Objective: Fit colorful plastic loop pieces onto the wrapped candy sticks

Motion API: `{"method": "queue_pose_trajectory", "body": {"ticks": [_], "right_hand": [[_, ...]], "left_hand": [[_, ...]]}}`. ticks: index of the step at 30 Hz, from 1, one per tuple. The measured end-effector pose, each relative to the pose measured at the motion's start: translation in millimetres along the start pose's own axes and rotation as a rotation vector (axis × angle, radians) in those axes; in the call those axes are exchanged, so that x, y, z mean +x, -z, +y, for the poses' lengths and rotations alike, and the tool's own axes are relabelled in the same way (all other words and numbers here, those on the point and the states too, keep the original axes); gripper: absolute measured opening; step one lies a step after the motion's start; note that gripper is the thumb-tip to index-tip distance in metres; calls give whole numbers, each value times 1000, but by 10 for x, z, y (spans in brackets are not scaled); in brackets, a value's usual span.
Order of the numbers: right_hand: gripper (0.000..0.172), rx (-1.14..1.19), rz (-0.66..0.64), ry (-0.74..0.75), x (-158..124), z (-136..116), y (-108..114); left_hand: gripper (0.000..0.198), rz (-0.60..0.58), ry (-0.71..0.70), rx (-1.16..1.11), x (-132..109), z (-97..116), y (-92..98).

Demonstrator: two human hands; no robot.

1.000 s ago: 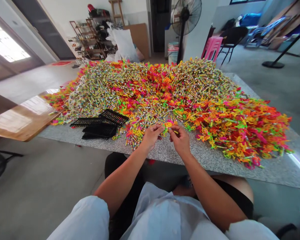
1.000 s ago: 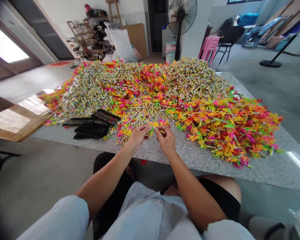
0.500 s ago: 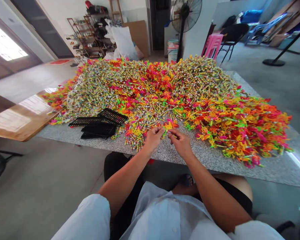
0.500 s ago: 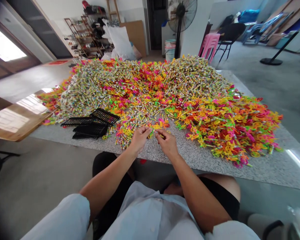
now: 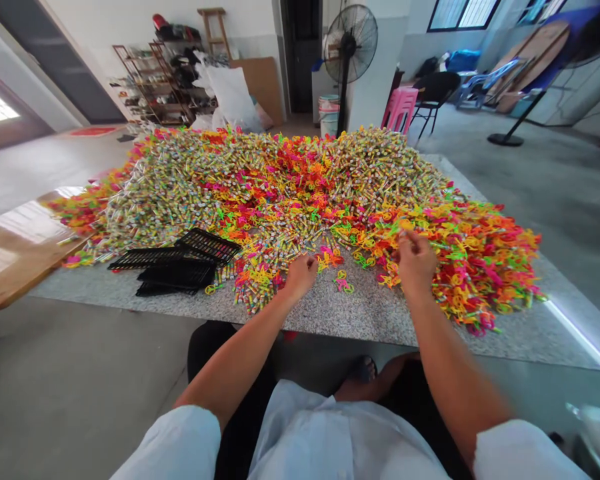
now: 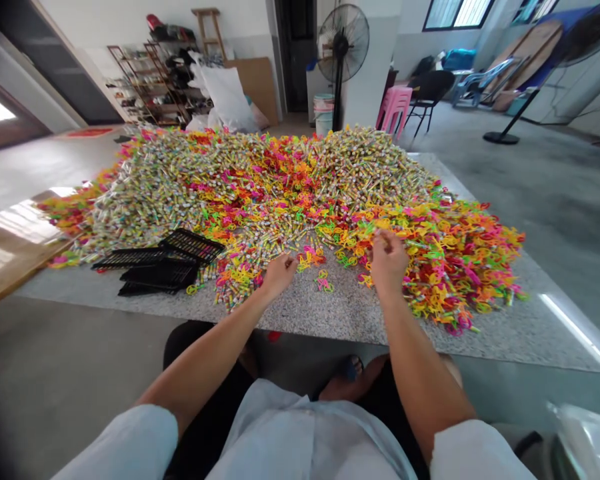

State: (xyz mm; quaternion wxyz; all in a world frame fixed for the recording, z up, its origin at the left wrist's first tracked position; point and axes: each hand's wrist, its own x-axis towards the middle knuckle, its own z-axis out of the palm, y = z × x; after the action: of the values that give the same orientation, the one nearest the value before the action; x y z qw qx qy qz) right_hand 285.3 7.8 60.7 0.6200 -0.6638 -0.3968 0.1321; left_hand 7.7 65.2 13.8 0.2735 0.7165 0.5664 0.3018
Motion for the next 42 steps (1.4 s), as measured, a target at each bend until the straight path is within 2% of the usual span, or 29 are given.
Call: {"method": "queue_pose_trajectory", "body": {"ticks": [2,4,6,9,11,16,21,26,29,33,37,42], "right_hand": [[56,92,63,-15,229,21,17],[54,54,-18,-31,290,61,-104],[48,-133,-210,-16,222,111,-339],[35,-534,-548,92,59,161,-781],[31,-651,-640,120,3,161,-1056],[31,-772,-667,47,59,93,-1540],[30,-793,-669,-18,141,79,-1785],[23,-685,-630,-58,122,176,-1720],[24,-560,-583,-49,-10,246,-1531],[30,-375,-534,-56,-313,321,-1207],[25,-78,-490,-131,-620,358,-921],[22,22,-445,-146,-837,347,-709]], "left_hand": [[25,44,-71,201,151,63,-48],[35,32,-103,341,268,148,-133],[48,-42,-139,419,347,215,-222],[43,-154,-173,463,398,229,-298],[39,-155,-165,477,408,178,-288],[39,-139,-129,450,446,-25,-97],[43,-224,-184,467,490,-130,124],[36,-242,-169,540,535,-113,203],[39,-232,-158,541,567,-95,189],[53,-204,-241,515,611,-73,108],[29,-220,-161,475,693,-61,31],[31,-239,-176,452,781,-106,91]]}}
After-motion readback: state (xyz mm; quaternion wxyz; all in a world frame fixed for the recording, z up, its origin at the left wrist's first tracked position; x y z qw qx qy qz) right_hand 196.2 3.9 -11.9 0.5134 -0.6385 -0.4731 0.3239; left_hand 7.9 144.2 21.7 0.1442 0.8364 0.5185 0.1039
